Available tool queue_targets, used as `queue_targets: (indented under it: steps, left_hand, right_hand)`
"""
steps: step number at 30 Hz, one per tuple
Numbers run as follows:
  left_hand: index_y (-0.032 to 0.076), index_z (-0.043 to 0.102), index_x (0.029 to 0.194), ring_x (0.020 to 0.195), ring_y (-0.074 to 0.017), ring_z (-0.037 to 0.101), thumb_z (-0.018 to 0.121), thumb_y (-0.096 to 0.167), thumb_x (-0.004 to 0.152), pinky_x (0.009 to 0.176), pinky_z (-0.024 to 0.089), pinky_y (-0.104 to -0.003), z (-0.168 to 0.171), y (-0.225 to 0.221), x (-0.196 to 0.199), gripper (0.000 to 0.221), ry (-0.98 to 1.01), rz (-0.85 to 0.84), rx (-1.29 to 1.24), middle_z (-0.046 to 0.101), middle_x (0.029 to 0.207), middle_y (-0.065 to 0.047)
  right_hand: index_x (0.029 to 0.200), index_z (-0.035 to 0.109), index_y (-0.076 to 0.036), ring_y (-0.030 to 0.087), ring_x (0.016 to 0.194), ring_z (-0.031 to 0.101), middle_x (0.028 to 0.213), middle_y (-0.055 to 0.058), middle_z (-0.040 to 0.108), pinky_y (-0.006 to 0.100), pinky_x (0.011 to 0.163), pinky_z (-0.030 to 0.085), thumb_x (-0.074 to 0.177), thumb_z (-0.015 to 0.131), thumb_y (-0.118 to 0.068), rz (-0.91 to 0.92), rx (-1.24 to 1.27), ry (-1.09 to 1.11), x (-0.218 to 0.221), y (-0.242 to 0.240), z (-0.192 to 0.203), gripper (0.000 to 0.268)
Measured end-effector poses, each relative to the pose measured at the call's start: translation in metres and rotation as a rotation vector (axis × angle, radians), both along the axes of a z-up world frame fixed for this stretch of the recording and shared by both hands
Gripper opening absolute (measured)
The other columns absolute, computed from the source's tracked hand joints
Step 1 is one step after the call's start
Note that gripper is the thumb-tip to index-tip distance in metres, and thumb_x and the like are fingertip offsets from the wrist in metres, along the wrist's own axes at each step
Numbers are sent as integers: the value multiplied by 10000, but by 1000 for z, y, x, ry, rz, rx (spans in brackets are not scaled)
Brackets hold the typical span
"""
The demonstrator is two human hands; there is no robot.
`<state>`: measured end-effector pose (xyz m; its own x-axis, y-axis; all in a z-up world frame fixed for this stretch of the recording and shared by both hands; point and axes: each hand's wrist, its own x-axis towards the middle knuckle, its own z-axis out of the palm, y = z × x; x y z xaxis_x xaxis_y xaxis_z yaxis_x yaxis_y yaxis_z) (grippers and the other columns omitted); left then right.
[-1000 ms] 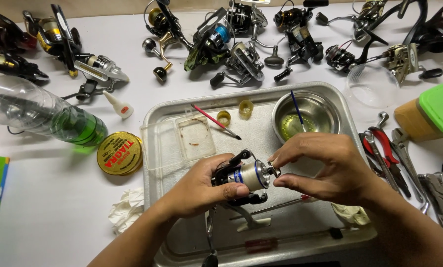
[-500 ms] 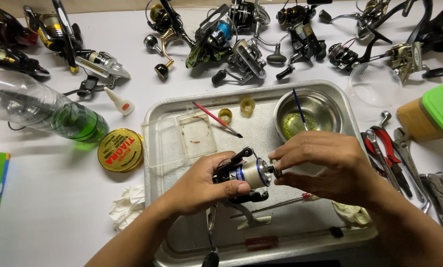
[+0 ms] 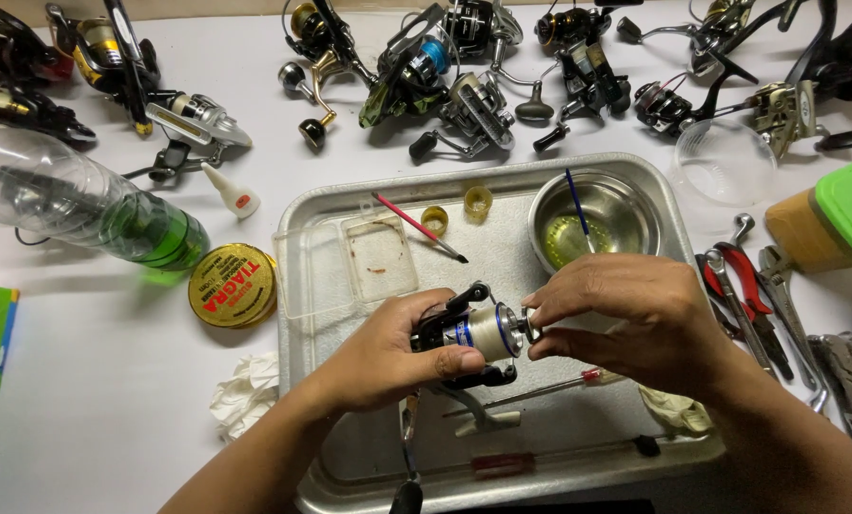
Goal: Final assembly of a fishing reel including attaching the rotor, handle, and spool using a screwdriver.
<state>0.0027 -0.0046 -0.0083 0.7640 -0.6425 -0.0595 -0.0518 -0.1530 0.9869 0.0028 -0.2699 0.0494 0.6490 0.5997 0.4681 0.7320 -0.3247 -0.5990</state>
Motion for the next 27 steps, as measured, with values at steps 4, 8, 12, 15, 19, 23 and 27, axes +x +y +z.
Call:
queue_targets:
  steps: [4, 8, 12, 15, 19, 23, 27]
  left_hand:
    - [131, 593, 883, 723, -99, 504, 739, 424, 855, 624, 381, -266, 5, 0, 0, 329, 18, 15, 18, 528, 792, 39]
    - [128, 603, 890, 725, -102, 517, 739, 428, 854, 622, 383, -259, 7, 0, 0, 332, 16, 10, 9, 542, 799, 32]
    - [121, 615, 891, 734, -112, 533, 747, 412, 844, 630, 394, -261, 7, 0, 0, 323, 28, 28, 4, 560, 814, 17]
    - [123, 618, 889, 725, -107, 530, 751, 422, 841, 624, 390, -261, 8, 0, 0, 330, 26, 30, 22, 559, 801, 21]
    - [133, 616, 875, 699, -96, 514, 759, 444, 821, 602, 381, -262, 7, -1, -1, 347, -22, 56, 79, 553, 774, 35]
    - [132, 629, 880, 688, -90, 521, 765, 439, 816, 593, 387, -257, 9, -1, -1, 342, -7, 63, 87, 565, 765, 38]
    - [132, 641, 894, 688, -84, 549, 771, 432, 815, 589, 408, -248, 12, -1, -2, 336, 13, 77, 96, 589, 772, 39]
  right_hand:
    - [892, 731, -77, 184, 754, 787, 850, 53, 789, 283, 705, 632, 731, 876, -238, -38, -2, -21, 0, 1, -3, 269]
    - [955, 769, -94, 144, 725, 790, 867, 37, 808, 252, 679, 618, 772, 845, -226, -60, -60, 37, 2, -4, -5, 237]
    - [971, 774, -114, 139, 746, 797, 901, 26, 821, 251, 696, 606, 813, 813, -158, -80, -76, 96, 2, -8, -9, 168]
    - [939, 772, -98, 149, 737, 794, 881, 36, 814, 260, 691, 617, 821, 805, -151, -88, -67, 57, 1, -3, -5, 134]
    - [894, 761, -83, 166, 702, 753, 825, 41, 785, 274, 668, 588, 833, 797, -141, -78, -56, 40, -2, 5, -2, 91]
    - [856, 782, -91, 132, 687, 740, 815, 37, 797, 247, 627, 562, 821, 802, -173, -159, -11, 184, -6, 8, -8, 91]
    - [861, 784, -86, 142, 729, 744, 834, 61, 794, 242, 644, 567, 817, 802, -168, -183, 45, 298, -6, 8, -10, 95]
